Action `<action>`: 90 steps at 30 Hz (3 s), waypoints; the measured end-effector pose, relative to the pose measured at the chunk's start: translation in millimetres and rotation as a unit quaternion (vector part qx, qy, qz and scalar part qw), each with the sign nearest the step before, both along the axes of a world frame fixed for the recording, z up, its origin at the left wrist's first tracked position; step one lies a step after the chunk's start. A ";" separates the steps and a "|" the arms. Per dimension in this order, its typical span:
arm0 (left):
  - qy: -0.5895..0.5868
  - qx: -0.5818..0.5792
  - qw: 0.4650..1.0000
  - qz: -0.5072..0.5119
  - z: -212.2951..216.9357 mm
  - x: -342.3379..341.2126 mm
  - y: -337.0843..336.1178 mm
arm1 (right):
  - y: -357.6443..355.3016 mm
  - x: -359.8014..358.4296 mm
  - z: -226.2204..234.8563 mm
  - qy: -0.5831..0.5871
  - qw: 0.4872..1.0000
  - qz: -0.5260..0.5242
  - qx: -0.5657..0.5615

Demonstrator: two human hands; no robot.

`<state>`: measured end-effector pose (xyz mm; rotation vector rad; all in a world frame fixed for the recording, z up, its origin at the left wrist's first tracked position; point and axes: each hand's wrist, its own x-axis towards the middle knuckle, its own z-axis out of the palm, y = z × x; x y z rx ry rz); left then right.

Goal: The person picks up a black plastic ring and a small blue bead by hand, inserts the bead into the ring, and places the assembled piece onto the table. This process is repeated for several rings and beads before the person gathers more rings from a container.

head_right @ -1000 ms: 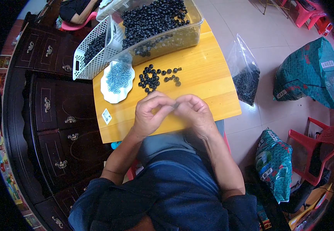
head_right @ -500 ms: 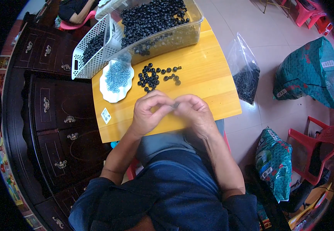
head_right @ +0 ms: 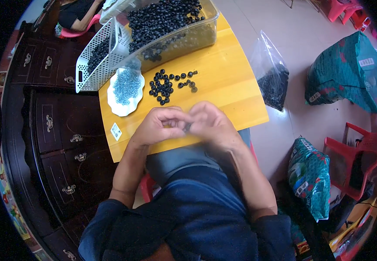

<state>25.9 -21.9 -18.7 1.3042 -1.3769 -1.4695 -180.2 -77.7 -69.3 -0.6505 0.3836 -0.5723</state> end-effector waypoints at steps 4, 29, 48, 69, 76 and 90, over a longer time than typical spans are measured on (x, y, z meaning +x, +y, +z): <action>0.031 -0.008 0.998 -0.045 -1.0 1.8 0.4 | -1.2 -1.2 0.8 0.000 1.000 0.024 -0.006; -0.127 -0.164 0.978 0.025 8.2 -20.8 2.7 | 0.7 -0.5 -5.9 0.053 0.997 -0.049 -0.007; -0.191 -0.290 0.937 0.041 12.4 -25.1 0.6 | -3.2 -3.3 -4.2 -0.007 0.999 -0.032 -0.024; -0.320 -0.094 0.910 0.244 2.9 95.6 32.3 | -1.1 2.7 -6.9 0.050 0.995 -0.086 -0.016; -0.180 -0.193 0.862 0.432 71.8 225.1 -24.2 | -0.4 5.2 -5.6 0.051 0.995 -0.083 -0.018; -0.531 -0.103 0.804 0.246 -11.3 142.9 26.1 | -0.6 4.4 -4.7 0.048 0.995 -0.090 0.000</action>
